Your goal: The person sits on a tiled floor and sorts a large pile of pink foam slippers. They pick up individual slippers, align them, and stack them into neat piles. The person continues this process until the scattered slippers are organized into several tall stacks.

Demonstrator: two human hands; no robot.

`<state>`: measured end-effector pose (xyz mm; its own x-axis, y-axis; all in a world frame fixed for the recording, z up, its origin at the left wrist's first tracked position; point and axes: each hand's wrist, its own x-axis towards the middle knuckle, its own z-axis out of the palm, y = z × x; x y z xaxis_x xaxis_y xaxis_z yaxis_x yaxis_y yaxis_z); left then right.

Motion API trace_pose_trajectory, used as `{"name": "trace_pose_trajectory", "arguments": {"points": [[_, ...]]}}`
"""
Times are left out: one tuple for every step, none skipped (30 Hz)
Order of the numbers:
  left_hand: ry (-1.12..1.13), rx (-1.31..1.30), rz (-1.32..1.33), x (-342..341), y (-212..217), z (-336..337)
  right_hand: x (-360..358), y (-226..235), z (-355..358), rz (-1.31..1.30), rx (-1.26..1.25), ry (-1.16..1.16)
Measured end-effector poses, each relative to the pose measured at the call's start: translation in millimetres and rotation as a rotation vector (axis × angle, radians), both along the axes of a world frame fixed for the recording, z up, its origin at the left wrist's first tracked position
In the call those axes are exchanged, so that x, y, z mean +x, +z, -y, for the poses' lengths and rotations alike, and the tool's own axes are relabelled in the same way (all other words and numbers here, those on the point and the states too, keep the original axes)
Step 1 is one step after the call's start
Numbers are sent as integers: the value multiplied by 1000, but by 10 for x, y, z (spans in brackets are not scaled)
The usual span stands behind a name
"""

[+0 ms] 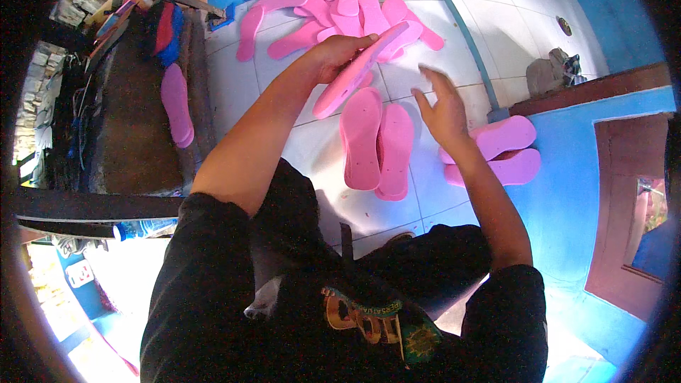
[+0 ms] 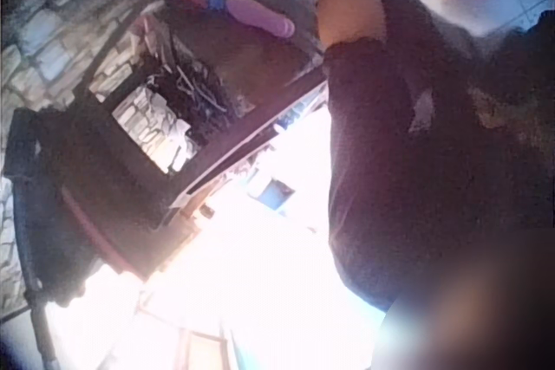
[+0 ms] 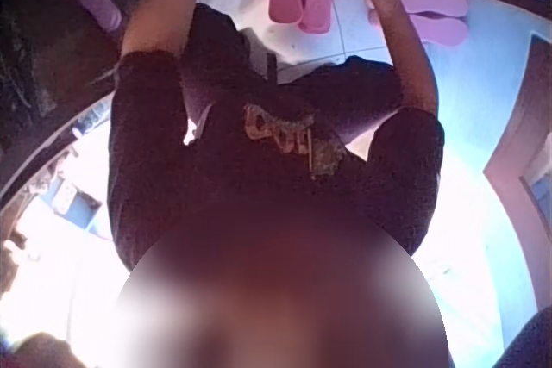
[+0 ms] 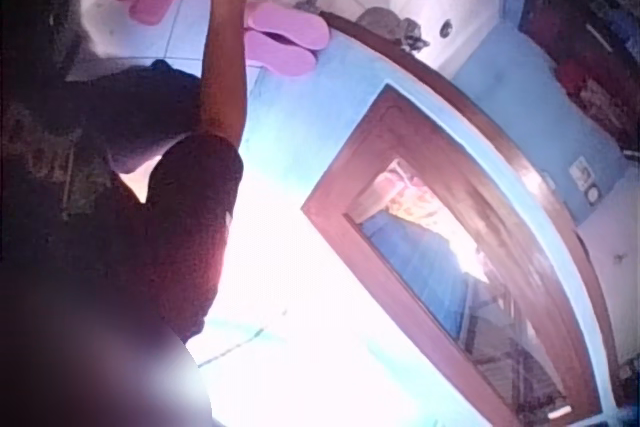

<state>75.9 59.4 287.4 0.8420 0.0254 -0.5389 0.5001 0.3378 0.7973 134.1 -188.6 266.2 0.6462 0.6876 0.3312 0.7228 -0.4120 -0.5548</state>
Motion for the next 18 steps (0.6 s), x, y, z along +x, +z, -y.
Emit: {"name": "trace_pose_trajectory", "arguments": {"points": [[-28, -8, 0, -30, 6, -19, -55, 255, -130, 114, 120, 36], [-63, -22, 5, -28, 18, -1, -103, 405, -191, 155, 142, 77], [-72, -41, 21, -23, 16, 35, -137, 512, -241, 196, 166, 117], [-79, -59, 36, -35, -1, 76, -164, 579, -282, 235, 191, 159], [-83, -73, 50, -53, -16, 105, -204, 626, -316, 295, 162, 201], [-119, -84, 81, -76, -62, 145, -262, 660, -334, 353, 133, 244], [-153, -94, 111, -104, -123, 194, -301, 675, -343, 411, 106, 289], [-187, -102, 143, -131, -134, 219, -293, 633, -330, 342, 113, 336], [-332, -41, 137, -156, -20, 212, -257, 542, -289, 273, 115, 380], [-298, -45, 94, -123, -29, 201, -234, 489, -261, 205, 117, 424], [-264, -48, 55, -92, 42, 221, -255, 529, -259, 221, 192, 350], [-231, -52, 15, -60, 114, 241, -262, 523, -255, 211, 232, 283], [-270, -16, 20, -98, 218, 138, -259, 499, -247, 200, 270, 214], [-200, -92, 94, -108, 192, 95, -247, 507, -233, 196, 310, 145], [-130, -170, 168, -118, 140, 54, -263, 541, -245, 77, 318, 107], [-61, -251, 242, -105, 101, 4, -290, 575, -272, -42, 326, 68], [-7, -272, 223, -78, 145, -11, -292, 583, -283, -163, 327, 24], [54, -331, 275, -45, 234, 81, -284, 565, -274, -168, 358, -3]]}}
